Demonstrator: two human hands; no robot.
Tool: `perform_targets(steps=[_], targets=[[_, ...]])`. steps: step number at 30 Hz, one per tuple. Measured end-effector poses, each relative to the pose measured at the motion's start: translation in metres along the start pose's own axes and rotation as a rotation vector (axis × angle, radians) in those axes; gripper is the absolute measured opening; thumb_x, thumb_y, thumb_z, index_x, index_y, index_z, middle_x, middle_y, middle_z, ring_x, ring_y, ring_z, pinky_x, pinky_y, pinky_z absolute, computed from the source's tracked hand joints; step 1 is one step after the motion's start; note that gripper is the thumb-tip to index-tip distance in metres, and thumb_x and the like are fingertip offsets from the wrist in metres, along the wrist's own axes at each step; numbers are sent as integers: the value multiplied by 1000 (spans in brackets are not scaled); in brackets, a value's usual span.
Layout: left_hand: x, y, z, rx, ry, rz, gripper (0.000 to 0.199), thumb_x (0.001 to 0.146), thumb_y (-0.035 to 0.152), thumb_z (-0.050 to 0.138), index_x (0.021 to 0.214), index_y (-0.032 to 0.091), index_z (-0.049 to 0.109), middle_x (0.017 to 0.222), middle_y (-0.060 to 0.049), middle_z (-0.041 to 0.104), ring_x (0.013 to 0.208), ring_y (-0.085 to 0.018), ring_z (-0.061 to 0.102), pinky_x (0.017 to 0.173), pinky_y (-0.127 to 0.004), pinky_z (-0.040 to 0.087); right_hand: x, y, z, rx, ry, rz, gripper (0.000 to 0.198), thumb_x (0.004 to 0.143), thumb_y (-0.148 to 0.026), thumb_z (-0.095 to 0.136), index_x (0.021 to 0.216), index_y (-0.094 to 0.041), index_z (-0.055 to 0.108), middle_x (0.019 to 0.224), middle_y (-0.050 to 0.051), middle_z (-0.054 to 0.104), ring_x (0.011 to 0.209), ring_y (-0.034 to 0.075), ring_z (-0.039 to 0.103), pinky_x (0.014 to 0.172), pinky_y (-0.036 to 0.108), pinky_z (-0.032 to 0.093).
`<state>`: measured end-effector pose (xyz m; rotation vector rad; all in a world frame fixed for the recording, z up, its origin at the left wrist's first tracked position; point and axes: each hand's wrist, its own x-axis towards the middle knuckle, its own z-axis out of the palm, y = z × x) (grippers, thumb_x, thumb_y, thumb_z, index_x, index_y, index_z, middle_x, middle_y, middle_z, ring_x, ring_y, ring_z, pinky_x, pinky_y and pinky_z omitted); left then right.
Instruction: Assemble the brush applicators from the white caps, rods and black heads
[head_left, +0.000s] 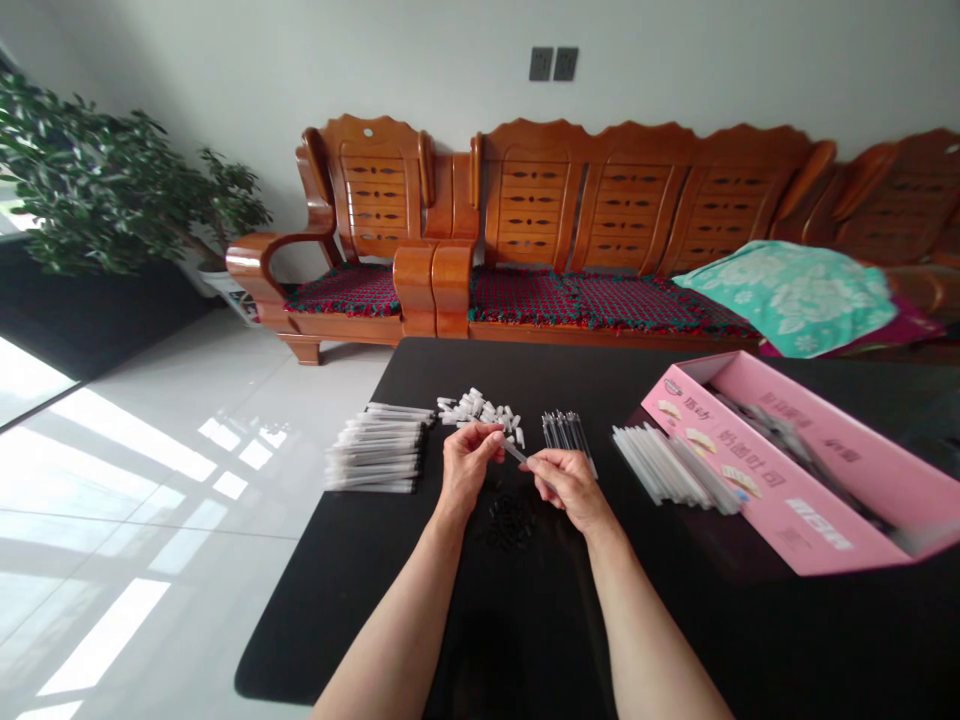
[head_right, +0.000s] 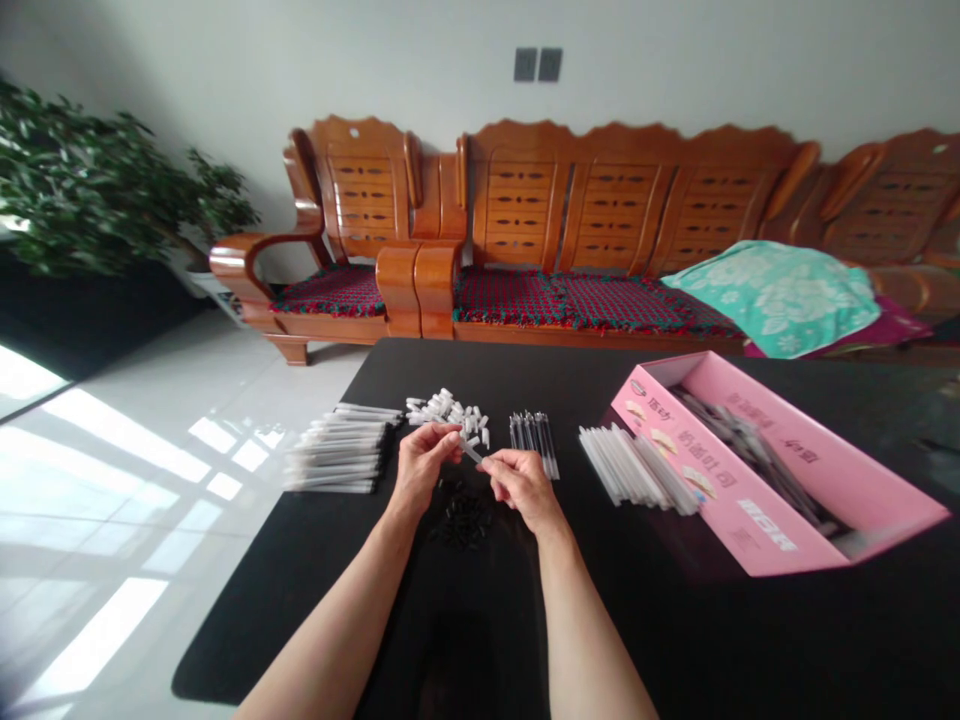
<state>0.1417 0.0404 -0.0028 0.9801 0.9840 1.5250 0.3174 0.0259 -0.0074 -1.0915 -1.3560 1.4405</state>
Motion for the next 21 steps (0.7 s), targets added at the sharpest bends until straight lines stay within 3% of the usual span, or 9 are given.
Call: perform_targets(steps=[4, 7, 11, 14, 21], targets=[[11, 20, -31, 56, 224, 179, 31, 76, 36, 74, 96, 12, 73, 66, 0, 64, 54, -9, 56, 53, -20, 47, 0, -3, -4, 11, 144, -81, 35, 85, -47, 64, 93, -15, 74, 62, 3, 67, 40, 8, 46, 35, 19, 26], [20, 39, -70, 168, 582, 347, 34, 77, 37, 71, 101, 13, 72, 63, 2, 62, 54, -9, 55, 54, -20, 46, 0, -3, -8, 47, 237, -111, 34, 83, -47, 66, 90, -15, 73, 61, 3, 66, 39, 8, 46, 34, 20, 26], [24, 54, -118, 431, 1002, 409, 36, 78, 41, 64, 98, 13, 74, 65, 0, 63, 57, -13, 59, 57, -24, 49, 1, -1, -6, 43, 226, -104, 33, 81, -47, 68, 88, -15, 74, 59, 2, 66, 38, 8, 46, 34, 19, 25], [24, 57, -137, 643, 1114, 359, 38, 80, 43, 60, 98, 14, 75, 70, -3, 67, 63, -16, 61, 64, -29, 51, 1, 0, -4, 17, 213, -96, 33, 81, -46, 68, 88, -15, 74, 59, 3, 66, 39, 8, 46, 34, 19, 25], [23, 54, -149, 954, 1146, 151, 38, 83, 48, 55, 98, 22, 78, 74, -5, 70, 70, -21, 62, 72, -33, 47, 1, 4, -8, 27, 196, -99, 31, 82, -44, 68, 90, -15, 74, 60, 3, 66, 39, 8, 47, 34, 19, 26]])
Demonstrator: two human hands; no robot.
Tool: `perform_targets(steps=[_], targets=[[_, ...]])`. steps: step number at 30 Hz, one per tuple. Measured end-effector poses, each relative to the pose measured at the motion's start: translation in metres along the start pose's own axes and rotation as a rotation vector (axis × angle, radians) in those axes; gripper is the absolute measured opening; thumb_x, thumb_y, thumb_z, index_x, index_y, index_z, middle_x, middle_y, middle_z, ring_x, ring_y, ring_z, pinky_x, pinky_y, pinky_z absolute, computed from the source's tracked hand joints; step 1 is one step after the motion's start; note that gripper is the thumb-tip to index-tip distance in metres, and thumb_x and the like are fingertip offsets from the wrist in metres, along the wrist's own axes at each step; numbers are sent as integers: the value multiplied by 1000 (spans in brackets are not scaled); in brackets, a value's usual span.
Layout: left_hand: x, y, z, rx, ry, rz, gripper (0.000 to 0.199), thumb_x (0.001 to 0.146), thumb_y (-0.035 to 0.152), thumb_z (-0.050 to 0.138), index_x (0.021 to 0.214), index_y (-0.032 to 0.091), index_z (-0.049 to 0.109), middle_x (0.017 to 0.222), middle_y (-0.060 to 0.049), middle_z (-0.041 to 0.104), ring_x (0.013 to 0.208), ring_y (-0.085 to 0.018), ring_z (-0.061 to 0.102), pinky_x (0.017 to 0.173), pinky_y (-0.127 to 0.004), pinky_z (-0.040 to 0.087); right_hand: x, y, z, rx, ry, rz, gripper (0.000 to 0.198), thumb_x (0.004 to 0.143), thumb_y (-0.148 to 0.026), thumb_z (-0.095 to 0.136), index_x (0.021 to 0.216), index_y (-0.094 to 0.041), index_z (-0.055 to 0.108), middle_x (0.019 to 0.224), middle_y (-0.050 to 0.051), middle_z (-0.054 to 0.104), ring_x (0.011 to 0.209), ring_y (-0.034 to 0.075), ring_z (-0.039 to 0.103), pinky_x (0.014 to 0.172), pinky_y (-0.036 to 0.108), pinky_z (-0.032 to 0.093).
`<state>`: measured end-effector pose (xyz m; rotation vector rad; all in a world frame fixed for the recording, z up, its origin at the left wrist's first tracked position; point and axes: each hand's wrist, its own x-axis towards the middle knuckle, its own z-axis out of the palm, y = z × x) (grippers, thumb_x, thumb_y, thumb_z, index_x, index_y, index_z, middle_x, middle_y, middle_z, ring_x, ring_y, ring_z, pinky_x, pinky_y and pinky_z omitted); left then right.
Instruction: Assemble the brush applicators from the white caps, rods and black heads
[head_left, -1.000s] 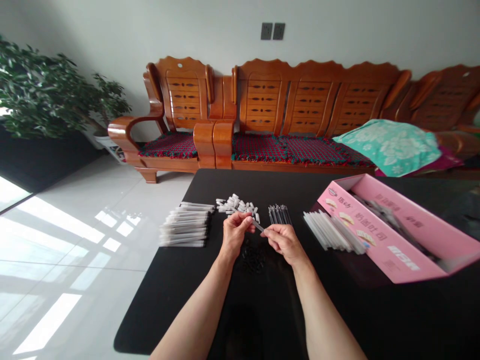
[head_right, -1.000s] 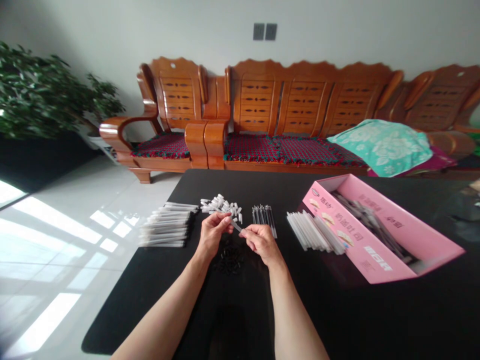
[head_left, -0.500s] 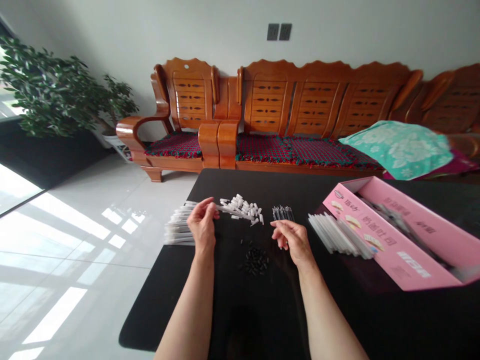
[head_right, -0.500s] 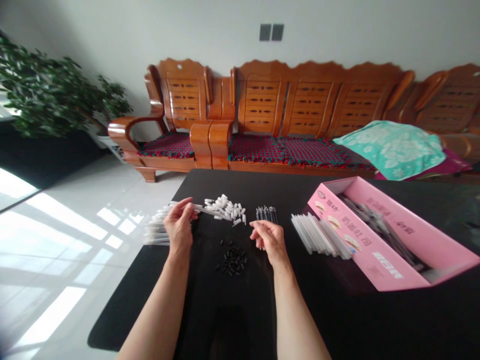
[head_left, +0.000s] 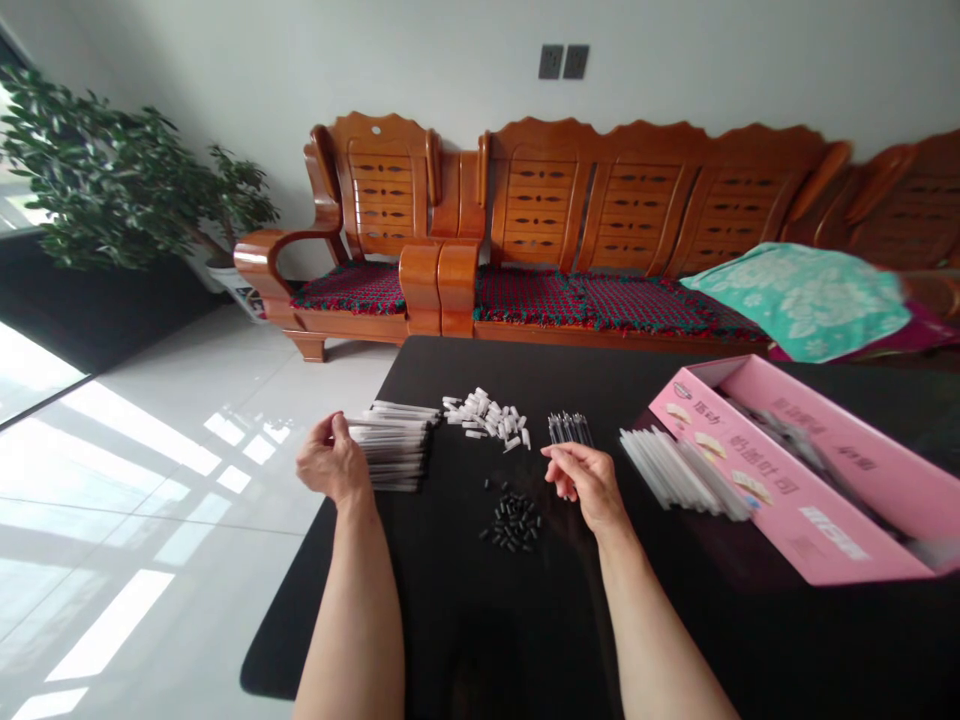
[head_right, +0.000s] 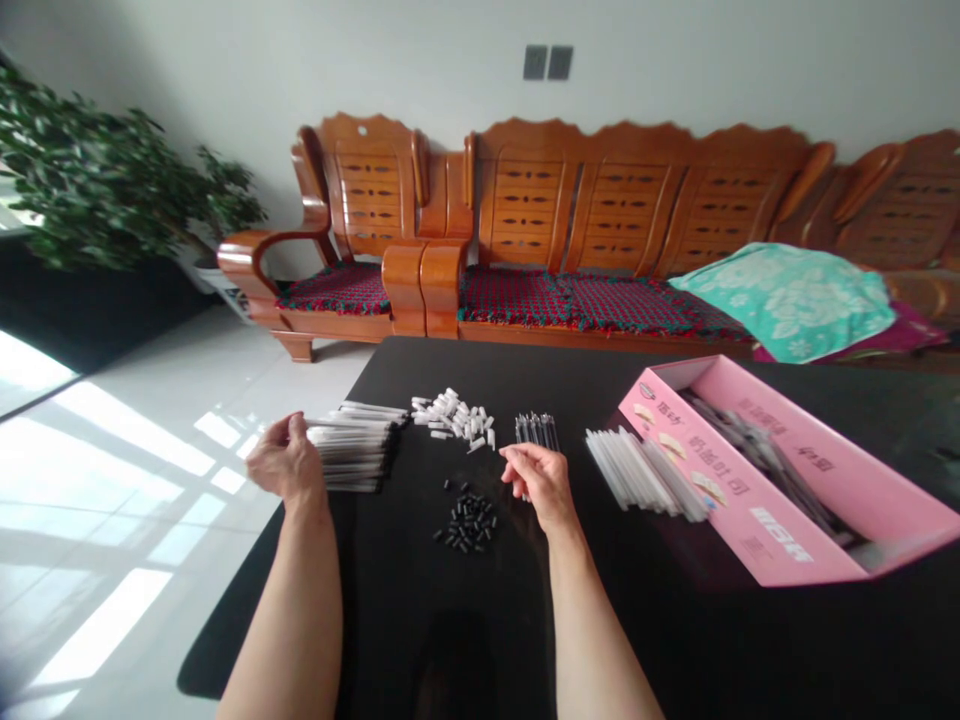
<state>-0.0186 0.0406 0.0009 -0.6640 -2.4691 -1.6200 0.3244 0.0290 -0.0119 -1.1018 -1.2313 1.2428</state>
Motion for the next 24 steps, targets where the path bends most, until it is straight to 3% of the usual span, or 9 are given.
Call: perform_targets(steps=[5, 11, 15, 19, 24], targets=[[3, -3, 2, 106, 17, 84, 34, 84, 41, 55, 99, 22, 78, 84, -8, 71, 80, -24, 62, 76, -34, 45, -1, -1, 0, -2, -2, 2, 30, 82, -44, 68, 89, -15, 74, 60, 3, 66, 39, 8, 47, 34, 19, 26], [3, -5, 3, 157, -5, 44, 35, 84, 39, 53, 100, 21, 77, 86, -9, 70, 84, -27, 61, 81, -38, 44, -1, -5, 2, 9, 5, -5, 32, 79, -45, 69, 85, -14, 74, 58, 3, 66, 38, 8, 47, 33, 18, 26], [3, -4, 2, 107, -3, 40, 32, 82, 38, 56, 97, 19, 77, 84, -10, 69, 85, -28, 60, 85, -42, 44, 0, -9, 3, -18, 79, -17, 34, 78, -47, 68, 81, -14, 73, 55, 2, 65, 37, 8, 46, 33, 19, 28], [-1, 0, 4, 20, 27, 102, 30, 81, 34, 57, 97, 18, 77, 84, -10, 68, 88, -29, 60, 88, -42, 43, 4, -6, -12, -194, 306, -61, 33, 78, -48, 66, 79, -15, 71, 52, 1, 61, 38, 12, 47, 39, 23, 36], [-22, 15, 7, -82, 4, 272, 29, 86, 27, 53, 100, 19, 76, 85, -9, 66, 90, -25, 59, 92, -38, 42, 8, 2, -54, -811, 790, -87, 29, 81, -35, 55, 86, -15, 76, 60, 10, 66, 63, 27, 63, 63, 37, 47]])
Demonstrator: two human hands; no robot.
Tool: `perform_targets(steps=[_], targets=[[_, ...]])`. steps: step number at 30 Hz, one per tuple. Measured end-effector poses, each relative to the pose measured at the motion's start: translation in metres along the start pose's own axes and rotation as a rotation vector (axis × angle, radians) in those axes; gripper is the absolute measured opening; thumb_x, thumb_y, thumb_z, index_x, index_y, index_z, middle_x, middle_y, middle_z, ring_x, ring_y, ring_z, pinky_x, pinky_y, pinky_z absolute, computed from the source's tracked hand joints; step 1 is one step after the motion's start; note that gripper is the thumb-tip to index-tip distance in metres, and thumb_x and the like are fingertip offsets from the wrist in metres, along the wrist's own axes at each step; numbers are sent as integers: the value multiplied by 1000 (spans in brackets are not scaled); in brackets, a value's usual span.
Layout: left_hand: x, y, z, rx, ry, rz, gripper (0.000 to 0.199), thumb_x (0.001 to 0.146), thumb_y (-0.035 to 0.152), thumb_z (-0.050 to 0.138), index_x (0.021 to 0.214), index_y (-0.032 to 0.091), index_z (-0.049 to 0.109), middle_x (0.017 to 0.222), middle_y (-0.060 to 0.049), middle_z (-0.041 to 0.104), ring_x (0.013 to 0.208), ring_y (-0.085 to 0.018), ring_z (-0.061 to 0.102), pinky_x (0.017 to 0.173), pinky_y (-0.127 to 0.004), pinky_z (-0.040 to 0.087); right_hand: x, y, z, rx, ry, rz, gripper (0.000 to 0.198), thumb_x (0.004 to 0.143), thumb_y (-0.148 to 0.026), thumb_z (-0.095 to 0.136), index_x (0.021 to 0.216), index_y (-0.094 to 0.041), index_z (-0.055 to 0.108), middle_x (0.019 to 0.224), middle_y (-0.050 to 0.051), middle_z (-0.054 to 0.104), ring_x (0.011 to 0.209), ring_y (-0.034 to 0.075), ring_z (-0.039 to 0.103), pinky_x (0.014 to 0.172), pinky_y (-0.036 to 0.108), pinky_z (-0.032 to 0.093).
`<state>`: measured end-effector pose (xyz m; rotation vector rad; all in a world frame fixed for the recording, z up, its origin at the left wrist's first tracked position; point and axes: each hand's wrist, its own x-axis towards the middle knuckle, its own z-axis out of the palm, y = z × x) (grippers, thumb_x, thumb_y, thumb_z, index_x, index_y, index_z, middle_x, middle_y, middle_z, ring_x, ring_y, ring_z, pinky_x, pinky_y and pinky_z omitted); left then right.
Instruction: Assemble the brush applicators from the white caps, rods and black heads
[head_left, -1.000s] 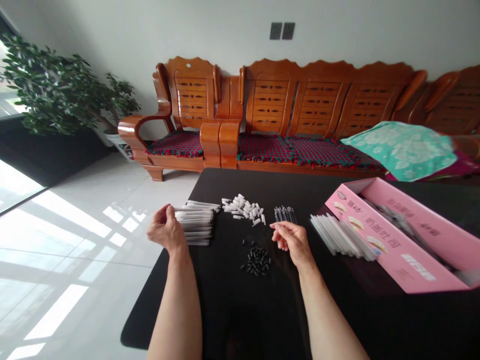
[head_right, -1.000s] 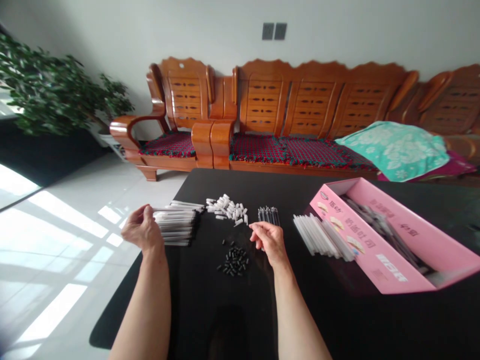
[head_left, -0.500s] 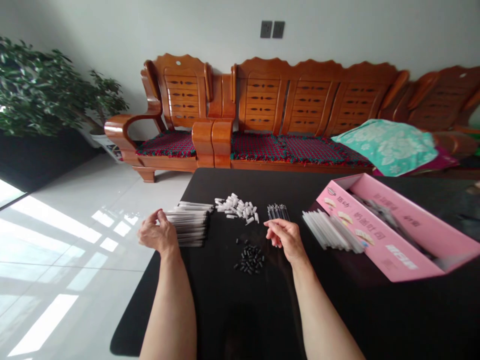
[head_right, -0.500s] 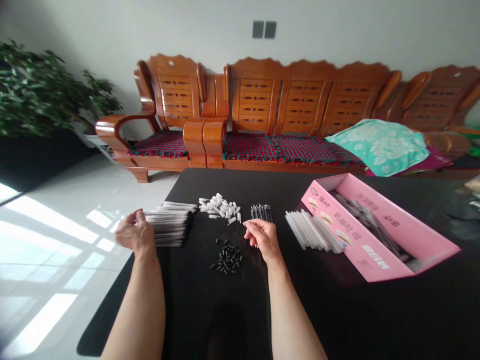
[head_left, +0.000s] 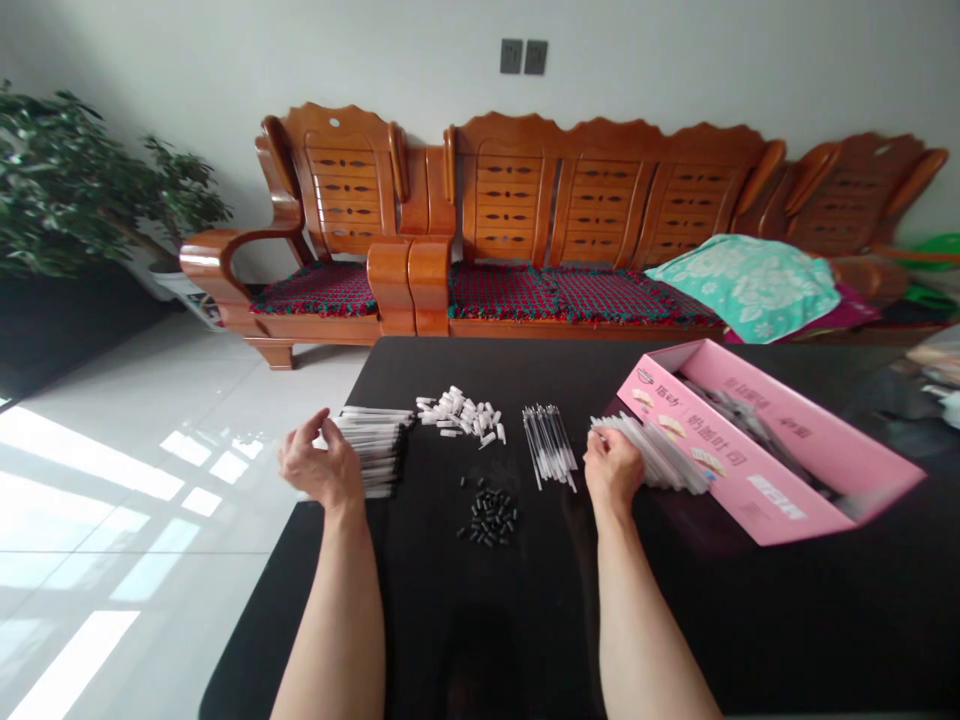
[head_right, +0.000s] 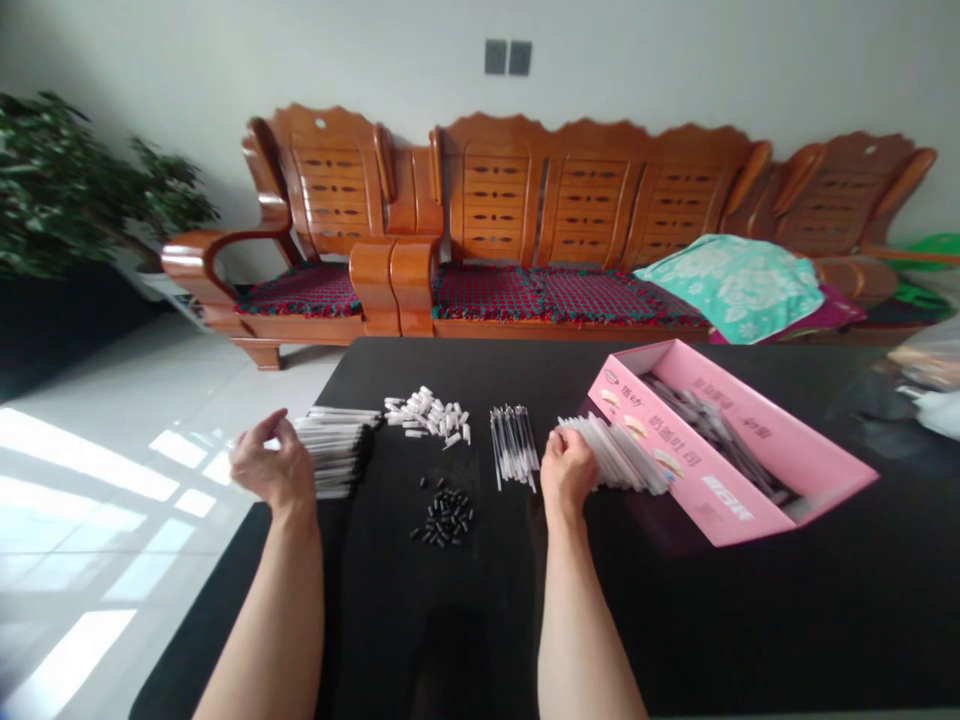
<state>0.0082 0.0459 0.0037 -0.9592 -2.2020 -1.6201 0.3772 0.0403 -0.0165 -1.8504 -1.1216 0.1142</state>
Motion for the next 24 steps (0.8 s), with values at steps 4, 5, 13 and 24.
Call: perform_targets(steps=[4, 5, 13, 24], targets=[[-26, 26, 3, -74, -154, 153, 27, 90, 27, 53, 103, 20, 75, 87, -7, 67, 88, -22, 59, 87, -35, 44, 9, 19, -6, -281, 85, 49, 25, 78, -30, 58, 88, -14, 75, 65, 18, 66, 68, 36, 65, 64, 48, 46], [-33, 33, 5, -97, -199, 183, 26, 90, 26, 53, 102, 21, 75, 87, -6, 67, 88, -22, 59, 86, -34, 44, 9, 22, -6, -311, 88, 45, 23, 78, -29, 60, 87, -14, 75, 64, 19, 65, 68, 37, 65, 64, 50, 46], [-79, 55, 19, -239, -631, 373, 19, 88, 22, 57, 96, 22, 74, 90, -5, 70, 86, -20, 62, 80, -30, 46, 6, 35, 1, -327, 164, -46, 21, 74, -36, 64, 60, -21, 65, 49, 11, 56, 59, 34, 63, 58, 49, 46], [-100, 58, 32, -302, -983, 496, 22, 90, 20, 56, 103, 22, 73, 96, -6, 69, 90, -19, 63, 82, -29, 49, -21, -30, 10, 557, -224, 65, 28, 79, -45, 63, 80, -18, 64, 49, -1, 55, 43, 15, 53, 42, 25, 41]])
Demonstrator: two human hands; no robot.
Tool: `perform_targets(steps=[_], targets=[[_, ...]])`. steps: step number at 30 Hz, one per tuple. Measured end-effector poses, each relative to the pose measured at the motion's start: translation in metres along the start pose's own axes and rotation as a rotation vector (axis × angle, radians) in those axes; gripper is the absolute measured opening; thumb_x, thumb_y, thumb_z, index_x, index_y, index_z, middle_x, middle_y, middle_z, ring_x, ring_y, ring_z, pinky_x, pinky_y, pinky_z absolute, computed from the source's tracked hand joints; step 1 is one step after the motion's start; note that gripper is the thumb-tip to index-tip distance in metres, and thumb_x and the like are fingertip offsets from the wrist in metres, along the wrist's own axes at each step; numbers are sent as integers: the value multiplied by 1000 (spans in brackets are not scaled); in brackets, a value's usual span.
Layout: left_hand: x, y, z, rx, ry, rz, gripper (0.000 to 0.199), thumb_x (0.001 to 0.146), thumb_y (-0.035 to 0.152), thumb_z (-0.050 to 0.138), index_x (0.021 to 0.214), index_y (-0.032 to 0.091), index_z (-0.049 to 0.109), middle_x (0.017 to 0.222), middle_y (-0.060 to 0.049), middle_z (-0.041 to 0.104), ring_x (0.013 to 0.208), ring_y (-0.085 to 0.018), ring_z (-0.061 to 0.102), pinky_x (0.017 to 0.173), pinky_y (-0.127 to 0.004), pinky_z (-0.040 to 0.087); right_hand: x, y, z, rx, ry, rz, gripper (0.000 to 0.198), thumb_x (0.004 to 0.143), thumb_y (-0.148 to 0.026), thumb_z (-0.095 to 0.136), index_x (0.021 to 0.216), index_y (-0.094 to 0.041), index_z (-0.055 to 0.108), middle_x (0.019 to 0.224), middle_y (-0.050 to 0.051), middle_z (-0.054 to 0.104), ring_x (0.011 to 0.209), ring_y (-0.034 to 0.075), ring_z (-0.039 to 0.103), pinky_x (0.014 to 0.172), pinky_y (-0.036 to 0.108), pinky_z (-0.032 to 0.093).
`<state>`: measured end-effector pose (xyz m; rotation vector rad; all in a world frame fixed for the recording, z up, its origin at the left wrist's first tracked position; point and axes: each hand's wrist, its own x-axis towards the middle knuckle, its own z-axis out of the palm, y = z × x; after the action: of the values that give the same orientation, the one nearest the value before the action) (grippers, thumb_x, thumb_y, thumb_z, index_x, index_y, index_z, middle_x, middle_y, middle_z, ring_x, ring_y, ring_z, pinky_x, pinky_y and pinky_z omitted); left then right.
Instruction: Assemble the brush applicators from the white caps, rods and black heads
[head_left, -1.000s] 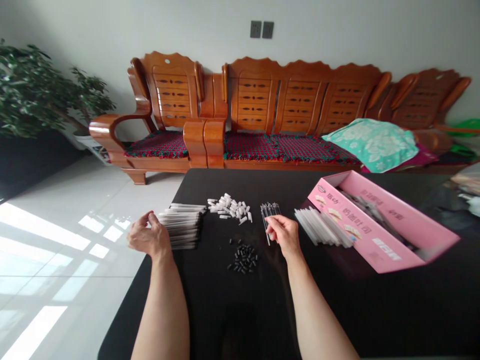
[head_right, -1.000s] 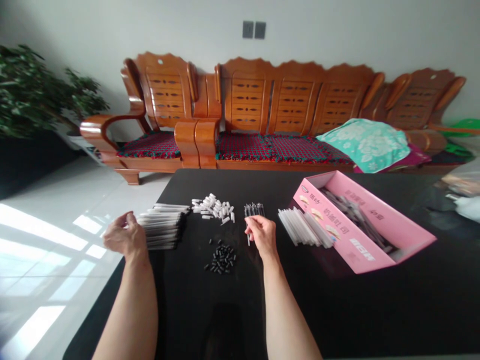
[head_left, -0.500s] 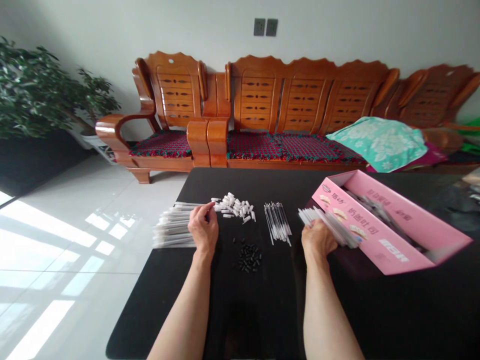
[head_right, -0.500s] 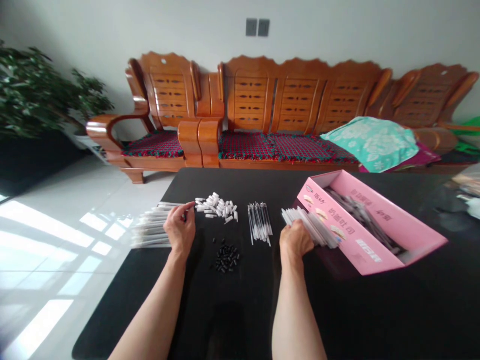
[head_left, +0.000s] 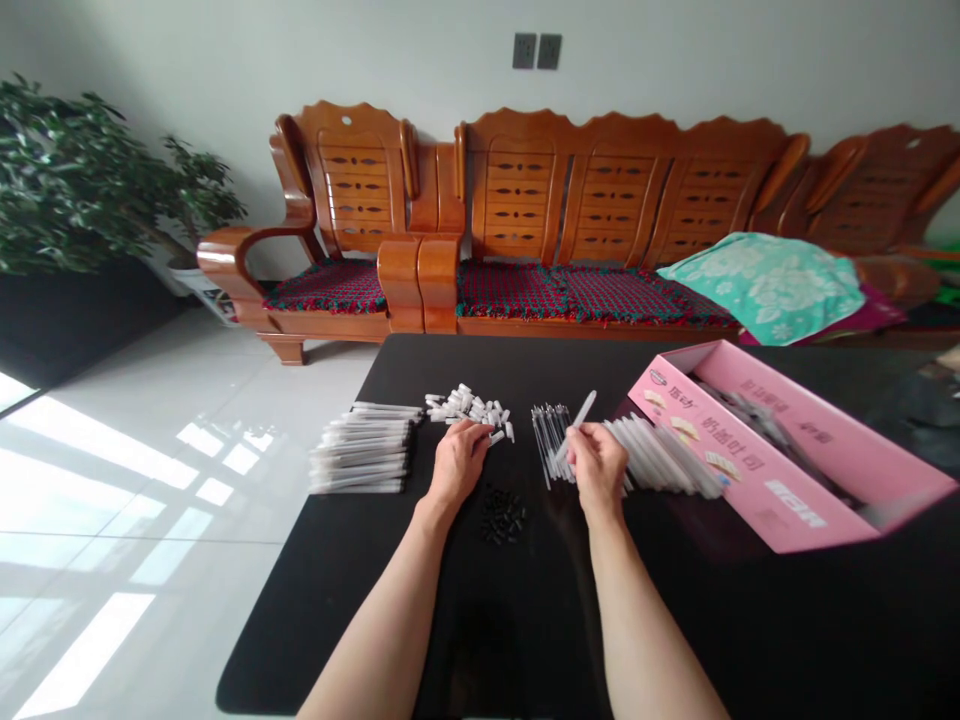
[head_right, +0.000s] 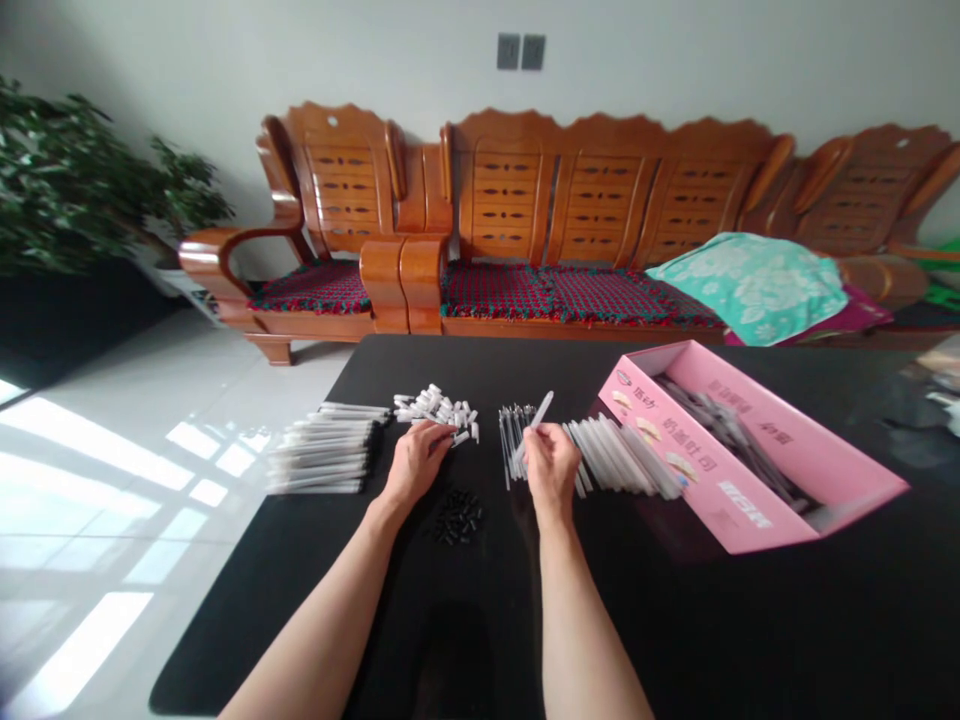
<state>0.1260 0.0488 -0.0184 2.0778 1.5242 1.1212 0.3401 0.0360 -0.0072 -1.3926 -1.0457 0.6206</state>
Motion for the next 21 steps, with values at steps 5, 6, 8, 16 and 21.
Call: perform_targets(steps=[5, 6, 8, 16, 21], targets=[[2, 1, 10, 37, -99, 40, 20, 87, 17, 60, 102, 22, 72, 96, -7, 66, 92, -20, 62, 84, -30, 48, -10, 0, 17, 319, -113, 181, 25, 76, -41, 69, 75, -18, 59, 44, -6, 53, 31, 7, 40, 30, 18, 26], [2, 1, 10, 50, -107, 37, 18, 86, 17, 61, 99, 21, 72, 94, -6, 65, 91, -20, 62, 83, -30, 48, -9, 0, 18, 328, -106, 189, 24, 75, -40, 69, 74, -18, 59, 44, -6, 53, 31, 7, 40, 29, 18, 26], [2, 2, 10, 75, -115, 28, 12, 85, 17, 63, 93, 21, 71, 92, -6, 64, 90, -20, 61, 82, -30, 48, -9, 1, 18, 331, -108, 197, 23, 74, -38, 70, 74, -18, 59, 43, -6, 53, 30, 7, 40, 29, 17, 26], [1, 3, 8, 49, -115, -1, 21, 85, 12, 59, 99, 22, 71, 88, -4, 64, 83, -18, 62, 77, -28, 47, -12, 3, 20, 275, -191, 161, 23, 76, -39, 68, 74, -18, 59, 45, -6, 54, 33, 8, 42, 31, 18, 29], [1, 5, 3, -162, -15, -66, 21, 86, 17, 59, 99, 21, 75, 90, -5, 65, 78, -16, 61, 76, -28, 47, -14, 0, 21, 325, -242, 206, 23, 74, -39, 69, 71, -19, 59, 45, -5, 55, 32, 7, 42, 30, 18, 27]])
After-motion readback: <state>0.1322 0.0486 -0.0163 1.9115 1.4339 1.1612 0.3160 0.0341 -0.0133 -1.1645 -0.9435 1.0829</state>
